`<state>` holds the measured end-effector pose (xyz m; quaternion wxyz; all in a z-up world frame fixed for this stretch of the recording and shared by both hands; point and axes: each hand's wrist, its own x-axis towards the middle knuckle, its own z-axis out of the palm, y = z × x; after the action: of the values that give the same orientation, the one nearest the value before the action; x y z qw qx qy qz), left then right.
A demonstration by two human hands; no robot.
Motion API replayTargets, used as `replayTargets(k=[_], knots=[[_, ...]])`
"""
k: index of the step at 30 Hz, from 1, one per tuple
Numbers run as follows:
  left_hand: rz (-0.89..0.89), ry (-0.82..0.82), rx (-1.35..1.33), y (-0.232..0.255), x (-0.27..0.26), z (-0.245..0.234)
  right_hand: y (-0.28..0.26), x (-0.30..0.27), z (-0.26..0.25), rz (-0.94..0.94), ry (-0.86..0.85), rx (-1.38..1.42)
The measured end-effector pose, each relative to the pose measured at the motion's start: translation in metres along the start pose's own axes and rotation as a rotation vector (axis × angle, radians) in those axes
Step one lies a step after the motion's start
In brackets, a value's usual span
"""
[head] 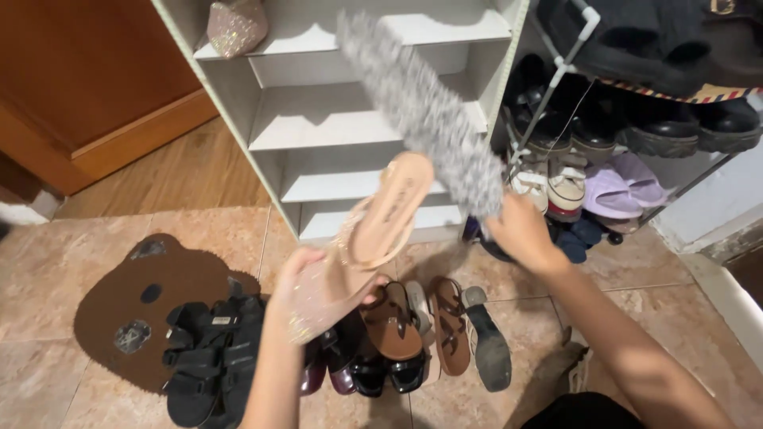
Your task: The person uses a long-handled duster to clean several pairs of shoes, including black boots, black loafers, and sparkly pink heels, then places them on a white shoe rack.
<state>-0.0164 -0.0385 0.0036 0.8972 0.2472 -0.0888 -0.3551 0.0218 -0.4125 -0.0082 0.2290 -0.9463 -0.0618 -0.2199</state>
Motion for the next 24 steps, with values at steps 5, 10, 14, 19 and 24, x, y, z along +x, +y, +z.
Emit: replayTargets(k=[5,10,14,19,24], knots=[[0.16,-0.168,-0.127,0.01,-0.001,0.039,0.013,-0.035,0.03,0.107,-0.269,-0.175],[0.263,-0.042,-0.131,0.017,0.019,0.061,-0.011,-0.044,0.039,-0.046,-0.396,-0.153],[0.25,-0.208,-0.264,0.02,0.046,0.054,-0.048,-0.019,0.02,-0.117,-0.428,-0.076],[0.328,-0.146,-0.231,0.032,0.068,0.059,-0.082,0.025,-0.002,-0.161,-0.504,-0.032],[0.469,0.075,-0.055,0.068,0.085,0.07,-0.11,0.07,-0.011,-0.231,-0.602,-0.134]])
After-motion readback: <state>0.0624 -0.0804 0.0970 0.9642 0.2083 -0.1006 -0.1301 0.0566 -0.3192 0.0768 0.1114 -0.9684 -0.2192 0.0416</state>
